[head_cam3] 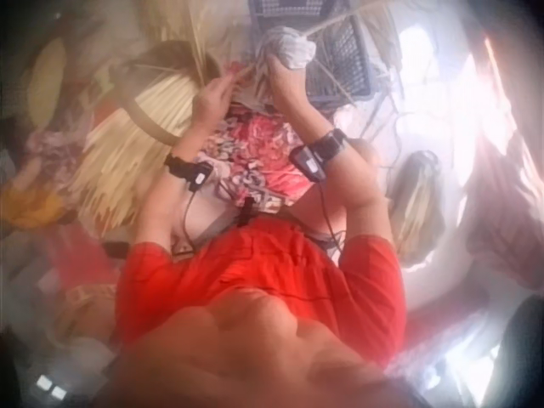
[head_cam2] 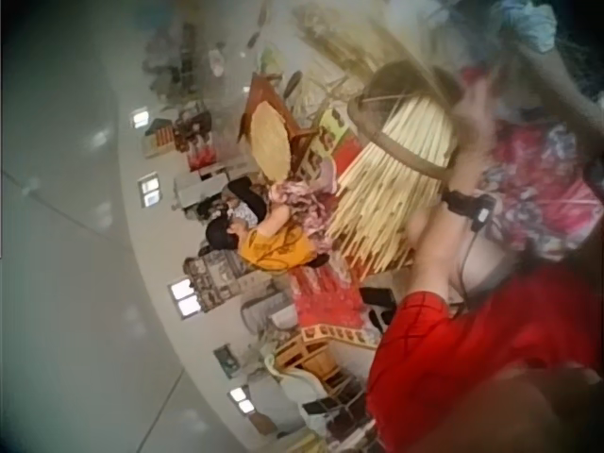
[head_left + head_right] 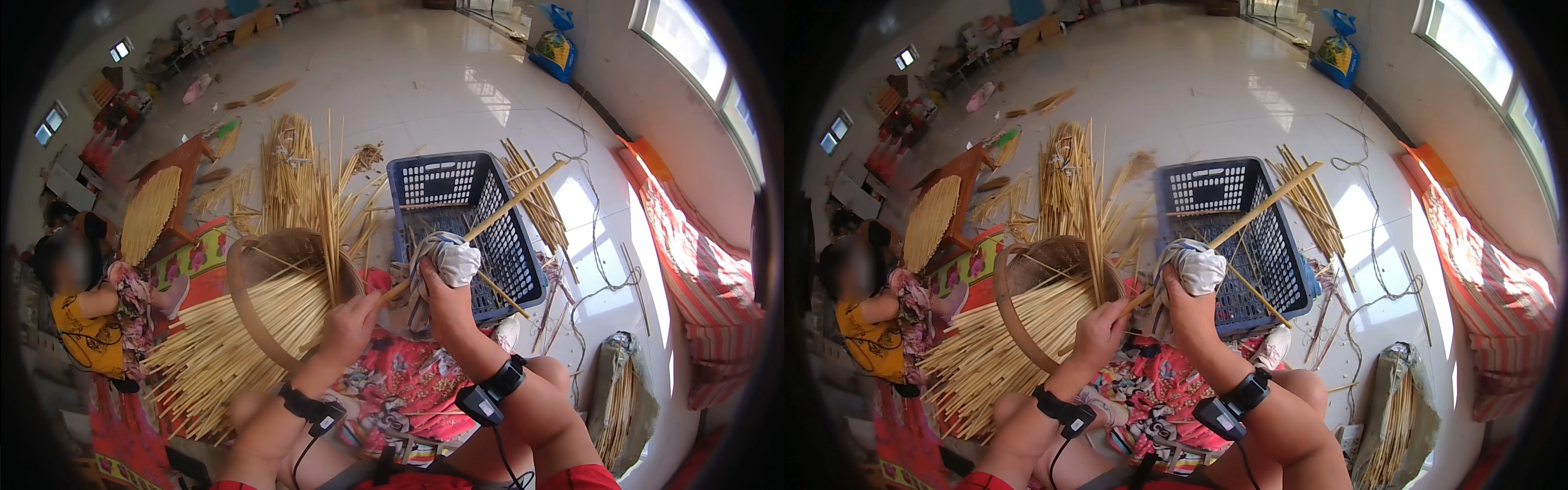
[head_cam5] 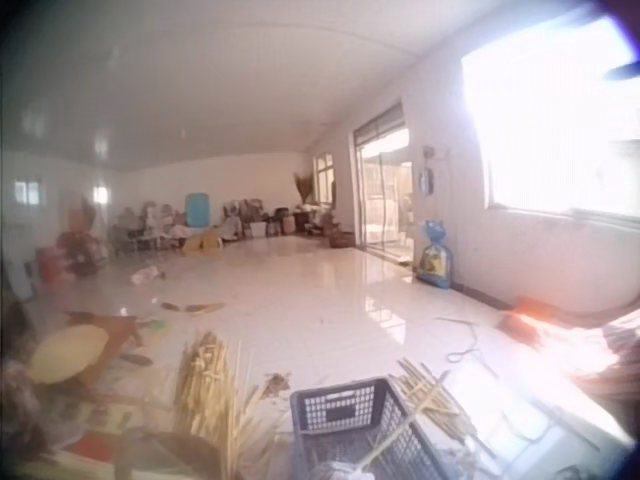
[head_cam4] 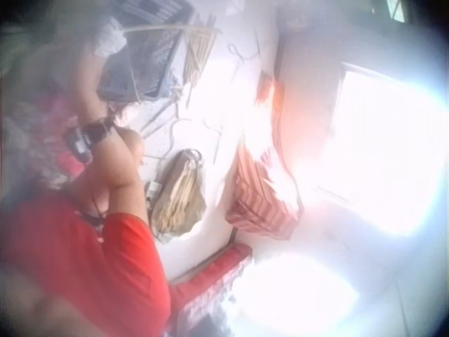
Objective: The person sits on the floor and wipes individual bamboo sticks with a cloth, then places them into a blue crate. Another person works nearby with similar sticks.
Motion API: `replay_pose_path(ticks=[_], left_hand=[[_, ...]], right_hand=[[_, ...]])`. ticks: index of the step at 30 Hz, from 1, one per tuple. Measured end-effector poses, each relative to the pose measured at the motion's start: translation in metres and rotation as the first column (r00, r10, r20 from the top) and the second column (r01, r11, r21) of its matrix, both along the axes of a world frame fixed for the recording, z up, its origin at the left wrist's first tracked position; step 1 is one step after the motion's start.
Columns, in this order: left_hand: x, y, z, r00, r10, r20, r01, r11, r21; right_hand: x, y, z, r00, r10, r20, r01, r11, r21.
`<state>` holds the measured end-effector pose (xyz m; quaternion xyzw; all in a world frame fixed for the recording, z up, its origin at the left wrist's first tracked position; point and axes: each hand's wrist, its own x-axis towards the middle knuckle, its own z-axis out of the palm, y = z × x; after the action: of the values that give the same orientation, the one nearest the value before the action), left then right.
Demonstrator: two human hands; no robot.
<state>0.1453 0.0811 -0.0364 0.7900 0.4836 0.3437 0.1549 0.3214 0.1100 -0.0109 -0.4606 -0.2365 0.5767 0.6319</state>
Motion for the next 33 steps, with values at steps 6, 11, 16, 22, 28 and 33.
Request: replay_pose_path(ticks=[6,11,16,22,28,33], left_hand=[[-0.012,-0.001,-0.001,0.942,-0.11,0.316,0.286,0.753,-0.593],[-0.024,0.002,0.011,0.863,-0.093,0.497,0.483,0.443,-0.755],[0.006,0.0,0.015,0.731,0.212,0.649,0.495,0.49,-0.717],[-0.004,0.008,0.012,0.637,0.333,0.695,0.427,0.598,-0.678],[-0.032,0.026,0.008,0.696,0.384,0.607,0.321,0.59,-0.741],[0.0,0.013,0.017,0.594,0.463,0.658,0.405,0.533,-0.742]], right_hand=[[0.043,0.032,0.013,0.994,-0.108,-0.012,0.108,0.991,0.082],[0.059,0.037,0.02,0.969,-0.237,-0.071,0.242,0.968,0.074],[0.0,0.002,-0.008,0.984,0.141,0.109,-0.147,0.988,0.054],[-0.016,-0.013,-0.003,0.853,0.373,0.365,-0.37,0.926,-0.081],[-0.019,-0.03,-0.009,0.84,0.443,0.314,-0.476,0.879,0.031],[-0.01,-0.029,0.018,0.799,0.585,0.14,-0.599,0.796,0.09]])
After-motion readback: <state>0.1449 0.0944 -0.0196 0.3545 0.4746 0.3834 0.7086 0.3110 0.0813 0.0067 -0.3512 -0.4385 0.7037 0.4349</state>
